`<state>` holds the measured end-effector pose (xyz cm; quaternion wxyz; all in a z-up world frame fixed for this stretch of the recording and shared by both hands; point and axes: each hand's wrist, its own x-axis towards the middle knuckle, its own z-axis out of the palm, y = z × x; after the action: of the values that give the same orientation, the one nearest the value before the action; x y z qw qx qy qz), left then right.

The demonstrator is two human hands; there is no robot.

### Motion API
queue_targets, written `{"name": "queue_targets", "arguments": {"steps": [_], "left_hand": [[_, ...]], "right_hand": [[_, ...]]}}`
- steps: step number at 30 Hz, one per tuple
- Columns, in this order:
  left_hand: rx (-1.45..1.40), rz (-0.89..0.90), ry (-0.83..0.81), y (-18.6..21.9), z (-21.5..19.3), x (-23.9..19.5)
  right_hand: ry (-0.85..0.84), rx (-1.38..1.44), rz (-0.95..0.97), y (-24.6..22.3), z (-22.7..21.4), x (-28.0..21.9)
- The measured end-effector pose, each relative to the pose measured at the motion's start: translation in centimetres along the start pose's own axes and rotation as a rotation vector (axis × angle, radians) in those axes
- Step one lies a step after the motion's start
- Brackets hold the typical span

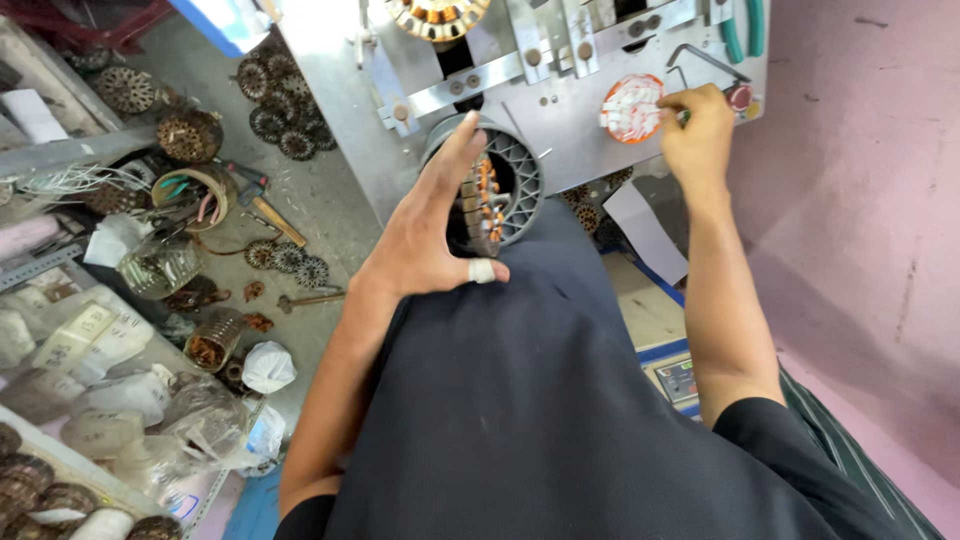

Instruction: The person works on a fan motor stator, using a small screwdriver to manipulate and tuck wires into the coils on a workshop table.

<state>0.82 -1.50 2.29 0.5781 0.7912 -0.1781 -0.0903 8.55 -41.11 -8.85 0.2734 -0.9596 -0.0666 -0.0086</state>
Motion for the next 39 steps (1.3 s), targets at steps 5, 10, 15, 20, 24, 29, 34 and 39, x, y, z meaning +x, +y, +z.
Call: {"name": "queue_targets", "arguments": {"steps": [5, 10, 15, 20, 24, 29, 34, 39], "left_hand": [[0.068, -0.111, 0.064, 0.7, 2.2, 0.0], [0.054, -0.058, 0.165, 0.5, 3.0, -0.5], [-0.115, -0.149, 0.212, 0.7, 3.5, -1.0], [-0.168, -0.145, 0.243, 0.7, 3.8, -0.9], [-0.043, -0.141, 0.233, 1.2, 3.6, -0.8], [0.112, -0.11, 0.18, 2.4, 2.9, 0.7], [0.453, 0.07, 0.334, 6.0, 1.9, 1.0], [0.126, 0.05, 0.341, 8.9, 3.4, 1.1]], "right_hand": [[-0.05, 0.016, 0.167, 4.2, 3.5, -1.3], [-0.002, 0.065, 0.141, 3.6, 4.6, -1.0], [0.0, 0.127, -0.018, 0.9, 4.6, -0.8], [-0.078, 0.047, 0.028, -0.3, 5.9, -0.1], [-0.045, 0.091, 0.033, 0.2, 6.8, -0.1], [0.11, 0.216, -0.091, -0.9, 5.1, 0.4], [0.012, 0.532, 0.072, -9.0, -1.1, -0.6], [-0.073, 0.566, -0.182, -19.5, -7.4, -3.8]]}}
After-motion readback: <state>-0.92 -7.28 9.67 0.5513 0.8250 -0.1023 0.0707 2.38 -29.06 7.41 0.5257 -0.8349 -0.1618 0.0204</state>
